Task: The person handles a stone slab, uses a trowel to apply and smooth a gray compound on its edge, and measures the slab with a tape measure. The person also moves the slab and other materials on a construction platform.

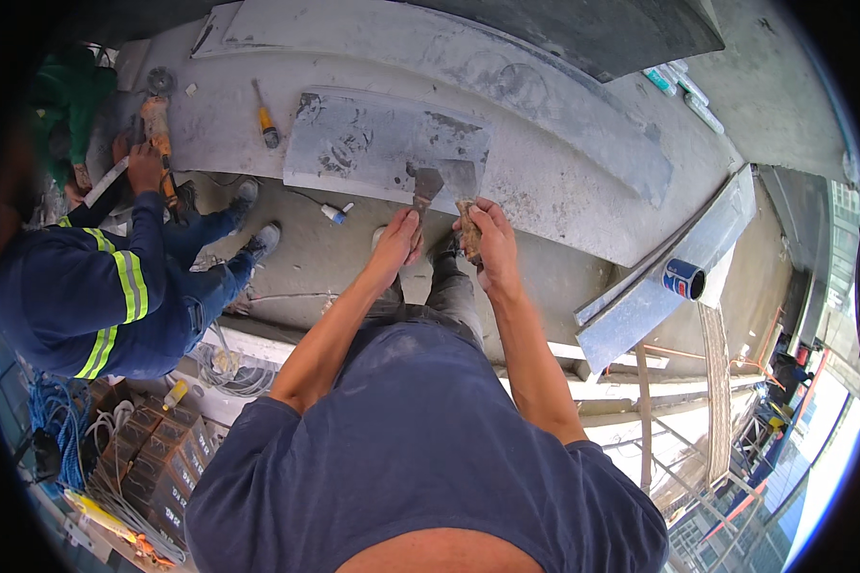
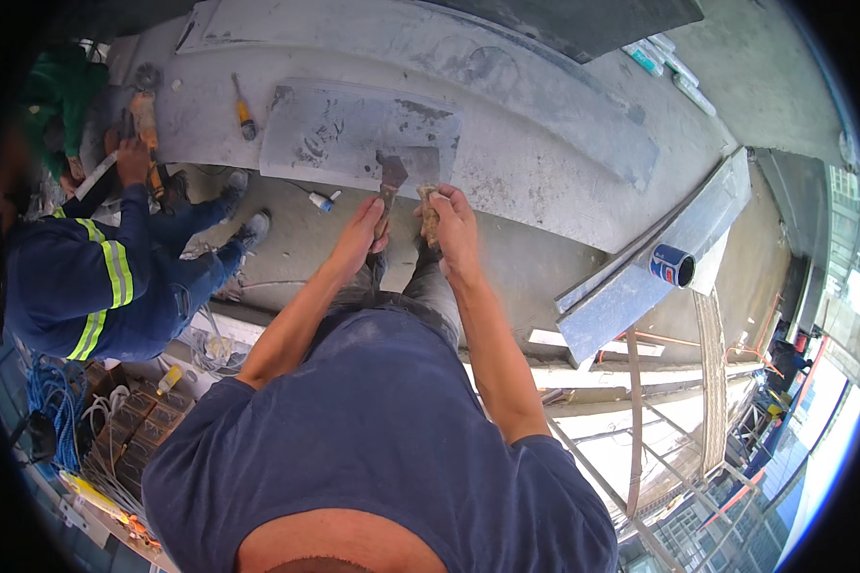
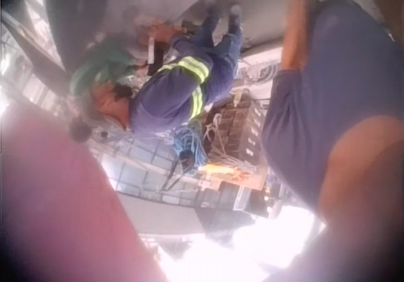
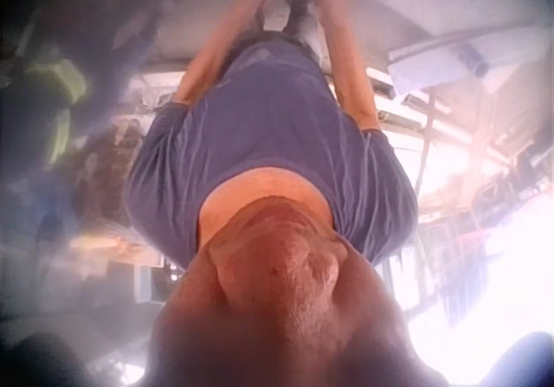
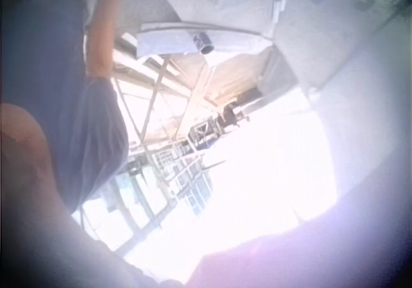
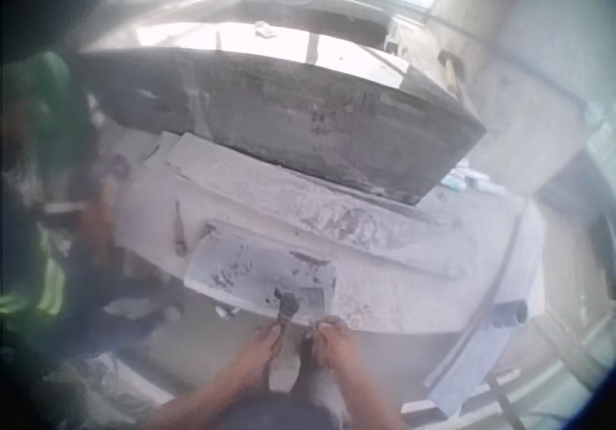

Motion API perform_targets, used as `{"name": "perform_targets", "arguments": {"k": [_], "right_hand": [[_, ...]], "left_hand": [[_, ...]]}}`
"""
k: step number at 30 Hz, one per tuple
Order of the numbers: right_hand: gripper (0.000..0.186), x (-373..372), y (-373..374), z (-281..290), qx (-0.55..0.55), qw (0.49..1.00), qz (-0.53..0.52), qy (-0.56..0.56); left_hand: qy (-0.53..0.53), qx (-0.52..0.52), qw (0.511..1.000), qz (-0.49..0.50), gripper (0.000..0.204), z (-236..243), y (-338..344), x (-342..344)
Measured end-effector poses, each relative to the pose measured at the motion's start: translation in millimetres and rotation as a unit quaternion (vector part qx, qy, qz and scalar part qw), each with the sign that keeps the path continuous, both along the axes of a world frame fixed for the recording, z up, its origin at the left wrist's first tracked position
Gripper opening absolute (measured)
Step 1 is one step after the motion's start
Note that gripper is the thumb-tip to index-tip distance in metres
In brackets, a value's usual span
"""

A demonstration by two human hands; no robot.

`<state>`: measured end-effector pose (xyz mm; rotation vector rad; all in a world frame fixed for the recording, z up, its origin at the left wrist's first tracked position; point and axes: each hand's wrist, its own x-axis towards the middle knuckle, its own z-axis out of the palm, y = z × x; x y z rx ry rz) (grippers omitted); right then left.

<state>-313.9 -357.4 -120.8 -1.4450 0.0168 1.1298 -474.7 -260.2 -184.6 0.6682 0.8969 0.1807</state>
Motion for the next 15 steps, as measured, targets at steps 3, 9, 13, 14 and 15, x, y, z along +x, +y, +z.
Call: {"name": "perform_targets", "arguments": {"k": [3, 9, 13, 14, 15], "right_hand": [[0.038, -33.1, 1.2, -9.9, 0.009, 0.997, 0.072, -0.038], [0.043, -67.9, 4.0, -22.1, 0.029, 0.992, 0.121, -0.006], [0.044, -75.8, 4.1, -32.0, -0.02, 0.998, 0.052, 0.024], [0.043, -76.6, 5.3, -34.8, -0.042, 0.995, 0.087, 0.017], [0.042, -77.5, 6.9, -37.3, -0.055, 0.992, 0.111, -0.006]], "left_hand": [[-0.014, 0.01, 0.997, -0.069, 0.05, 4.0, -0.2, -1.4], [-0.043, 0.01, 0.999, 0.01, 0.049, 10.5, -2.2, -9.7], [-0.014, -0.031, 0.997, 0.068, 0.042, 15.7, 0.3, -24.9], [-0.021, -0.017, 0.999, 0.032, 0.041, 16.9, 2.5, -30.0], [-0.04, 0.008, 0.999, 0.002, 0.04, 17.9, 4.1, -34.8]]}}
